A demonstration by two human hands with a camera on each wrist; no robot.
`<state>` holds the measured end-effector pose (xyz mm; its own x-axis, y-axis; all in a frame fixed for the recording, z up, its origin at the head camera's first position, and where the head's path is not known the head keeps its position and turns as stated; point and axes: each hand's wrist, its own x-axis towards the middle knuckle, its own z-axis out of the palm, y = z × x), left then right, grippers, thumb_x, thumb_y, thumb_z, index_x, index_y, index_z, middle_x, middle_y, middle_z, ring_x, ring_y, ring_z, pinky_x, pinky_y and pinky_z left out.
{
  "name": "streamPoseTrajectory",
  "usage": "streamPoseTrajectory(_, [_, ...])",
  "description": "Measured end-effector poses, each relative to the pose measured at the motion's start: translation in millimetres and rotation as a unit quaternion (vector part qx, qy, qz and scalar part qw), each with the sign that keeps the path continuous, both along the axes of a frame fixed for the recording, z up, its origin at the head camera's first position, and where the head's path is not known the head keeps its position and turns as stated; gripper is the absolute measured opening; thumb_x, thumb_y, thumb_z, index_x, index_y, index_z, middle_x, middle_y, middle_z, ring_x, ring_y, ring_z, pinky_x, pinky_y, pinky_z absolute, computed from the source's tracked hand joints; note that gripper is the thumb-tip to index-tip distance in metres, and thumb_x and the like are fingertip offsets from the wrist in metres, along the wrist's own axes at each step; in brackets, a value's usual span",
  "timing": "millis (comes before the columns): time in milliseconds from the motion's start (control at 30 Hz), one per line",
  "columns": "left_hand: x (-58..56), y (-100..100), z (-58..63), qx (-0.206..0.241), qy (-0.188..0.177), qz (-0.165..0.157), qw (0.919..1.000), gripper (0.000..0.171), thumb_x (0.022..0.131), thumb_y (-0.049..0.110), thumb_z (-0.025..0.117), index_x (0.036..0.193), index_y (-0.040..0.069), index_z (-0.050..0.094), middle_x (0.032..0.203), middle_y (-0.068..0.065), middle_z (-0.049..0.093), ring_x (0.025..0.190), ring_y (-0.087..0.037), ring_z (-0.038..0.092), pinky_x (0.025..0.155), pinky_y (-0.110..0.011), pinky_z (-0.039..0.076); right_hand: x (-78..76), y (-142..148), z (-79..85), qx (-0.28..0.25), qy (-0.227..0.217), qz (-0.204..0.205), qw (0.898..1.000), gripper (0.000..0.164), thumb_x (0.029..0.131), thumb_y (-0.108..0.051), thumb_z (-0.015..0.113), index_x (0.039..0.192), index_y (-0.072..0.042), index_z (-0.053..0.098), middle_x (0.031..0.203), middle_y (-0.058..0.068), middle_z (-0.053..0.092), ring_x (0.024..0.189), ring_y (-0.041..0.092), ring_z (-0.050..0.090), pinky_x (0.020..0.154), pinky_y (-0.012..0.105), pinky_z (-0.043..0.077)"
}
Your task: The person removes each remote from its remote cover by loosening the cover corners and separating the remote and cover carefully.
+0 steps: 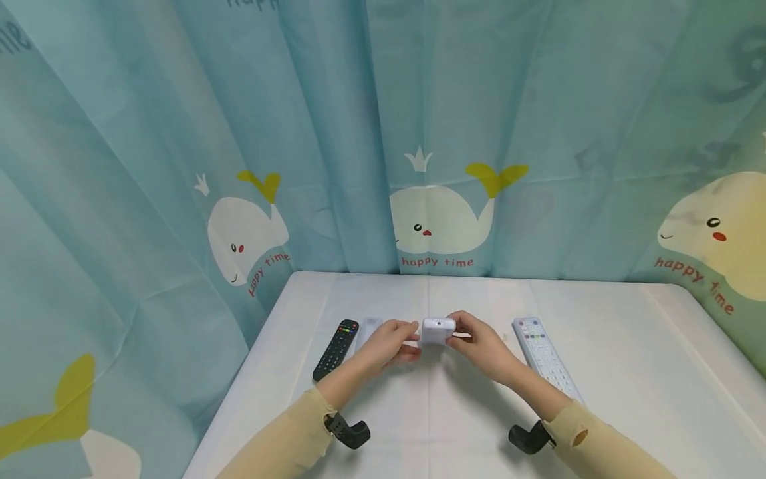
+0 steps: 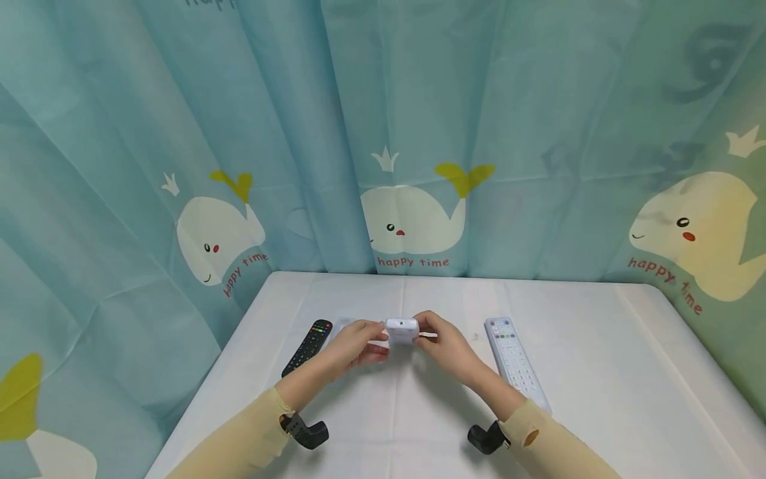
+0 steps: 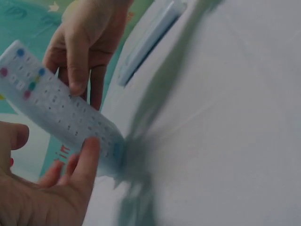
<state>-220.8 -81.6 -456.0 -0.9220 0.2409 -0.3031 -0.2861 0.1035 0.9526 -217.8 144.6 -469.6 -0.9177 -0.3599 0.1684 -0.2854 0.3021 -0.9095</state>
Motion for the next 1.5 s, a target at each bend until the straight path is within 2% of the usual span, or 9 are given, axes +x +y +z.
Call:
streamPoseTrajectory(167, [6.2, -4.7, -3.6, 0.071, -0.090, -0.031, 0.9930, 0.054, 0.106, 0.032, 0.057, 0.137, -0.011, 0.050, 0.119, -0.023, 0.067, 0.093, -0.025, 0.073, 0.085, -0.035, 0.059, 7.8, 0.0, -4.4, -0.001, 0.004, 0.038, 0.999, 0.025, 0.096, 0.005, 0.065, 0.116, -0.009, 0.062, 0.118, 0.006, 0.066, 0.120, 0.028, 0.059, 0.102, 0.037, 0.051])
streamPoseTrajectory(300, [11.4, -4.6, -6.1, 0.089, -0.097, -0.057, 0.9896, 0.050, 0.106, 0.023, 0.058, 0.136, -0.015, 0.049, 0.114, -0.020, 0.069, 0.095, -0.021, 0.072, 0.088, -0.033, 0.058, 12.6, -1.0, -7.3, 0.016, 0.013, 0.055, 0.998, 0.028, 0.095, 0.010, 0.063, 0.113, -0.011, 0.064, 0.119, 0.004, 0.064, 0.125, 0.030, 0.056, 0.104, 0.040, 0.050])
streamPoseTrajectory(500, [16.3, -2.1, -11.3, 0.099, -0.107, -0.080, 0.9861, 0.050, 0.103, 0.009, 0.059, 0.140, -0.021, 0.042, 0.118, -0.022, 0.066, 0.109, -0.028, 0.068, 0.094, -0.036, 0.056, 19.5, 0.6, -10.0, 0.032, 0.040, 0.063, 0.997, 0.031, 0.090, 0.015, 0.064, 0.105, -0.012, 0.064, 0.118, 0.006, 0.062, 0.124, 0.033, 0.055, 0.102, 0.044, 0.051])
streamPoseTrajectory(700, [18.7, -0.7, -15.5, 0.102, -0.112, -0.084, 0.9849, 0.053, 0.100, 0.003, 0.061, 0.144, -0.019, 0.039, 0.121, -0.022, 0.065, 0.112, -0.030, 0.066, 0.096, -0.039, 0.055, 24.1, 1.4, -11.5, 0.021, 0.013, 0.041, 0.999, 0.031, 0.087, 0.017, 0.061, 0.101, -0.011, 0.065, 0.129, 0.016, 0.058, 0.127, 0.039, 0.052, 0.099, 0.048, 0.053])
streamPoseTrajectory(800, [19.1, -0.8, -15.9, 0.098, -0.105, -0.079, 0.9865, 0.053, 0.099, 0.001, 0.062, 0.144, -0.018, 0.040, 0.120, -0.021, 0.066, 0.111, -0.030, 0.067, 0.095, -0.040, 0.056, 23.7, 1.9, -10.1, 0.021, -0.024, 0.004, 0.999, 0.027, 0.090, 0.008, 0.064, 0.112, -0.007, 0.066, 0.135, 0.017, 0.058, 0.131, 0.042, 0.051, 0.102, 0.053, 0.050])
streamPoseTrajectory(900, [18.8, -0.6, -16.0, 0.088, -0.092, -0.075, 0.9890, 0.055, 0.097, -0.002, 0.063, 0.146, -0.015, 0.040, 0.122, -0.019, 0.067, 0.109, -0.030, 0.068, 0.092, -0.040, 0.057, 22.3, 2.3, -6.9, 0.003, -0.086, -0.029, 0.996, 0.039, 0.093, -0.006, 0.068, 0.132, -0.002, 0.060, 0.139, 0.019, 0.057, 0.129, 0.040, 0.055, 0.103, 0.053, 0.049])
streamPoseTrajectory(1100, [16.5, 2.0, -15.7, 0.046, -0.050, -0.064, 0.9956, 0.068, 0.094, -0.002, 0.067, 0.152, -0.009, 0.033, 0.134, -0.016, 0.061, 0.106, -0.027, 0.067, 0.086, -0.040, 0.059, 17.7, 0.7, -5.3, -0.056, -0.201, -0.010, 0.978, 0.066, 0.098, -0.016, 0.069, 0.150, 0.008, 0.037, 0.124, 0.022, 0.060, 0.105, 0.028, 0.066, 0.089, 0.042, 0.058])
streamPoseTrajectory(1267, [13.3, 7.2, -15.1, -0.002, 0.003, -0.058, 0.9983, 0.069, 0.092, -0.002, 0.070, 0.153, -0.004, 0.036, 0.139, -0.017, 0.054, 0.109, -0.028, 0.064, 0.087, -0.043, 0.059, 12.8, -2.5, -6.2, -0.062, -0.202, -0.018, 0.977, 0.065, 0.097, -0.008, 0.069, 0.149, 0.010, 0.036, 0.114, 0.019, 0.061, 0.096, 0.023, 0.066, 0.085, 0.042, 0.059])
streamPoseTrajectory(1500, [10.9, 13.9, -10.5, -0.046, 0.059, -0.045, 0.9962, 0.063, 0.094, 0.000, 0.068, 0.150, 0.001, 0.041, 0.130, -0.014, 0.055, 0.104, -0.026, 0.065, 0.086, -0.040, 0.059, 7.7, -4.8, -3.4, -0.053, -0.167, -0.043, 0.984, 0.062, 0.096, -0.005, 0.068, 0.149, 0.008, 0.040, 0.116, 0.020, 0.061, 0.101, 0.025, 0.065, 0.081, 0.038, 0.060])
